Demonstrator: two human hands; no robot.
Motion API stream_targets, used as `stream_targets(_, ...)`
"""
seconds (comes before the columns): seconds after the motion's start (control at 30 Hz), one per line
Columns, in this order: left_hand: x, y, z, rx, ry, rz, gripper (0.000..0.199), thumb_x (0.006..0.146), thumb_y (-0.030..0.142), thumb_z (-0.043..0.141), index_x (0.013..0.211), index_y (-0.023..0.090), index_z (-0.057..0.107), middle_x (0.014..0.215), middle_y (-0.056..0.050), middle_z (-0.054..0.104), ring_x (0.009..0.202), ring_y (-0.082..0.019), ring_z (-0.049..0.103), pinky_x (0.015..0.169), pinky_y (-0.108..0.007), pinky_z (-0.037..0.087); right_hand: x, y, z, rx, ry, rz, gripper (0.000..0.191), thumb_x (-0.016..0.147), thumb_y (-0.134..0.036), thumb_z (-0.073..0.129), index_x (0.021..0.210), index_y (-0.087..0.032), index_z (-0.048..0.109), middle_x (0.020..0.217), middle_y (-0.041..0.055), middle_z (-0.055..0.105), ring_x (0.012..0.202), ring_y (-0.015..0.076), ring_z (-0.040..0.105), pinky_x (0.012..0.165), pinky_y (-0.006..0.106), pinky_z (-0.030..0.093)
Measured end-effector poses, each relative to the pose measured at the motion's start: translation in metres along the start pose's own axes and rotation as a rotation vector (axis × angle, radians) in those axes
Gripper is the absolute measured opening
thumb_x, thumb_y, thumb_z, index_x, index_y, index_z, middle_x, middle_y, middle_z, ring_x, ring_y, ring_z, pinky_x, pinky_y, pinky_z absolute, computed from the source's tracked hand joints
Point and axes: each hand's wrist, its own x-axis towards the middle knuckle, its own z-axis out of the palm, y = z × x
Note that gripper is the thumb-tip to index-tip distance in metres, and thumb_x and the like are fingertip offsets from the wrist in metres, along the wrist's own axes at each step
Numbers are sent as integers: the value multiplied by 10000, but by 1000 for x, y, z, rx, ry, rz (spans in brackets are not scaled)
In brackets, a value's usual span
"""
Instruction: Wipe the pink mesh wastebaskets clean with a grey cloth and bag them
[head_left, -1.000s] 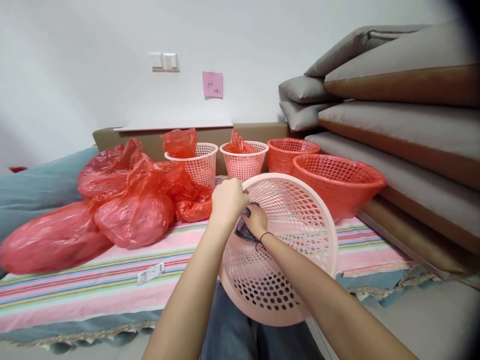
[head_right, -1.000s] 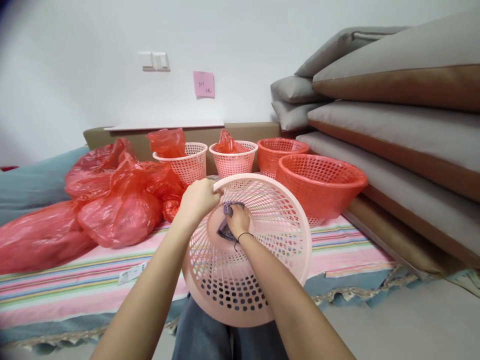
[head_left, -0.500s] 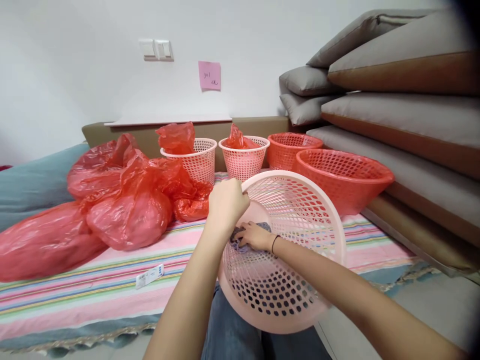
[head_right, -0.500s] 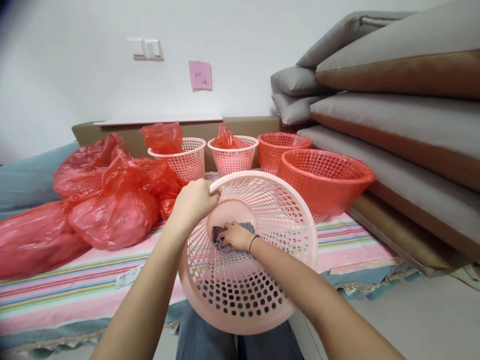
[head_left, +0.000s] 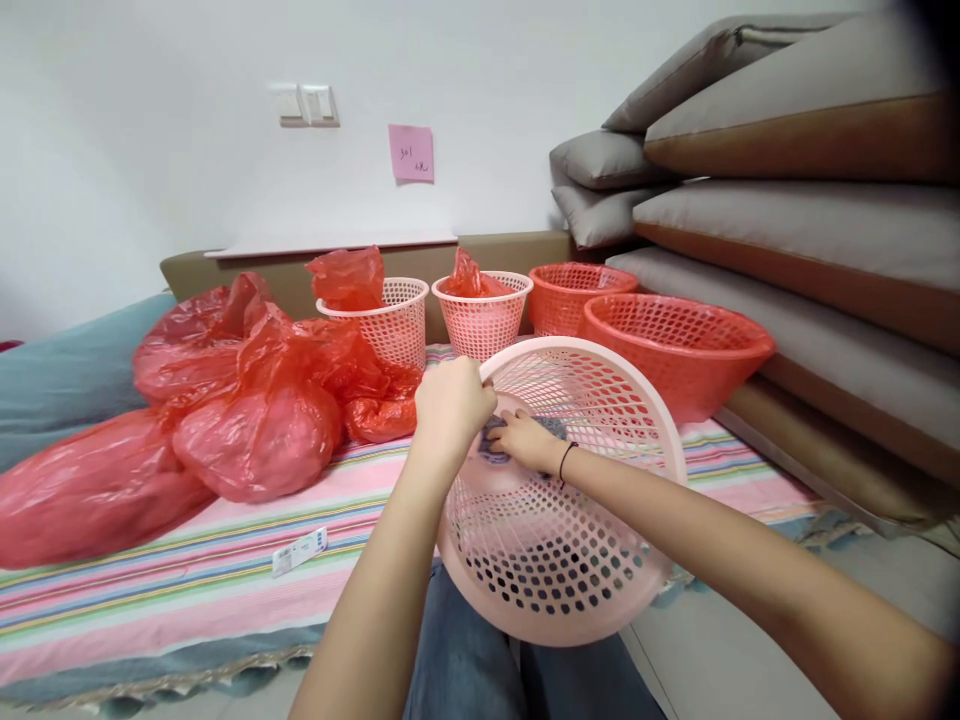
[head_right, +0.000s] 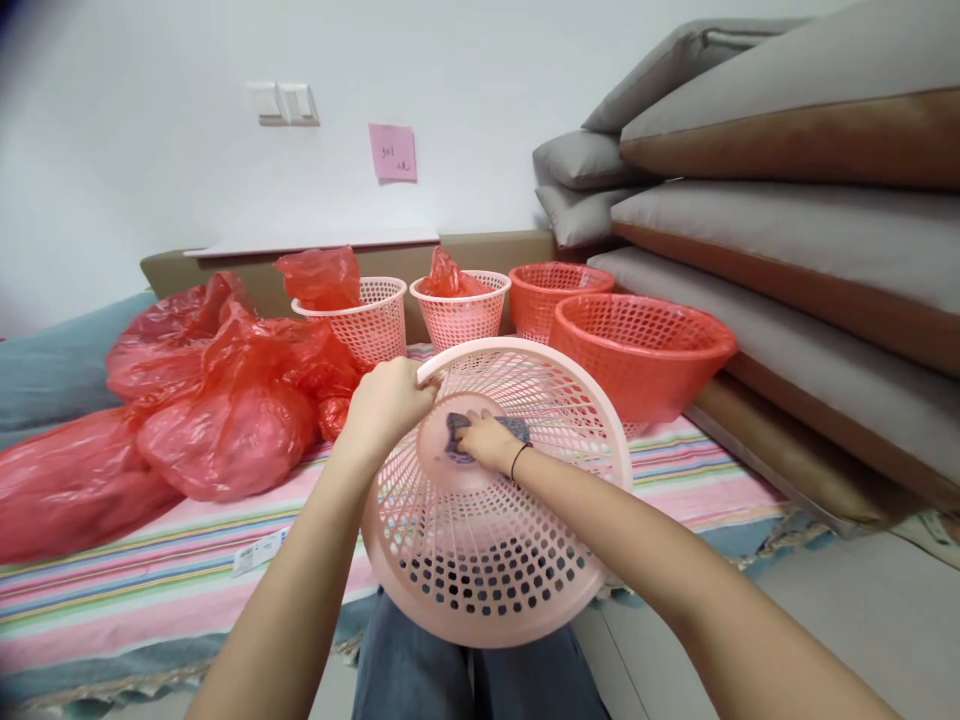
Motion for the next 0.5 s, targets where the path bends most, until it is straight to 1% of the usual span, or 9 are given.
stream_targets(0.07, 5, 0, 0, -14, -14, 18, 243, 824, 213, 496, 905, 154, 717, 930, -173, 742, 928, -338, 705, 769, -401, 536, 5, -5, 1, 32, 17, -93, 283, 957, -208, 472, 1087, -316, 699, 1277, -5, 636, 1231, 245, 429, 1002, 393, 328)
stream_targets(0.13, 10, 0, -1, -28, -26, 26, 243, 823, 211, 498, 921, 155, 713, 932, -167, 742, 919, -330, 706, 770, -399, 532, 10, -9, 7, 64, 16, -167, 239, 935, -231, 547, 1054, -372, 699, 1267, -73, 638, 1228, 192, 439, 1001, 329, 338)
stream_targets(0.2, 13, 0, -1, -30, -31, 21, 239, 827, 220, 503, 926, 157, 711, 932, -165, 741, 916, -321, 707, 775, -396, 527, 15, -11, 15, 91, 29, -175, 215, 909, -221, 595, 1013, -373, 707, 1250, -85, 643, 1216, 171, 453, 988, 298, 353)
stream_targets(0.23, 14, -1, -1, -27, -31, 20, 236, 832, 226, 502, 918, 159, 712, 926, -164, 742, 911, -317, 708, 776, -392, 525, 18, -11, 18, 103, 49, -146, 224, 914, -217, 586, 1034, -366, 702, 1269, -73, 632, 1213, 178, 458, 979, 306, 365)
stream_targets(0.27, 15, -2, 0, -23, -30, 17, 236, 838, 232, 500, 907, 161, 714, 918, -162, 742, 904, -313, 709, 773, -388, 524, 21, -11, 21, 115, 78, -96, 248, 929, -217, 556, 1089, -356, 686, 1306, -49, 610, 1212, 197, 460, 969, 327, 380)
stream_targets(0.33, 15, -5, 1, -16, -28, 2, 240, 847, 250, 498, 890, 162, 717, 902, -161, 741, 886, -311, 711, 762, -383, 521, 26, -8, 23, 147, 154, 55, 333, 962, -216, 469, 1249, -314, 607, 1411, 23, 522, 1223, 252, 452, 944, 387, 412)
stream_targets(0.4, 15, -9, 1, -18, -30, -22, 236, 844, 257, 507, 882, 159, 717, 897, -162, 738, 876, -310, 709, 752, -378, 518, 33, -6, 22, 193, 224, 231, 395, 971, -205, 419, 1350, -233, 524, 1470, 111, 438, 1247, 307, 430, 935, 440, 429)
stream_targets(0.43, 16, -11, 1, -24, -36, -34, 230, 838, 256, 514, 882, 157, 717, 896, -161, 737, 869, -306, 708, 748, -375, 516, 37, -5, 21, 222, 246, 307, 397, 970, -202, 417, 1355, -188, 514, 1464, 151, 428, 1254, 324, 426, 945, 458, 430)
stream_targets(0.5, 17, -14, 1, -47, -43, -42, 222, 832, 252, 522, 885, 158, 716, 888, -152, 736, 848, -292, 705, 740, -364, 511, 43, -6, 18, 294, 265, 427, 362, 967, -232, 465, 1310, -141, 536, 1404, 179, 469, 1246, 318, 451, 981, 480, 427)
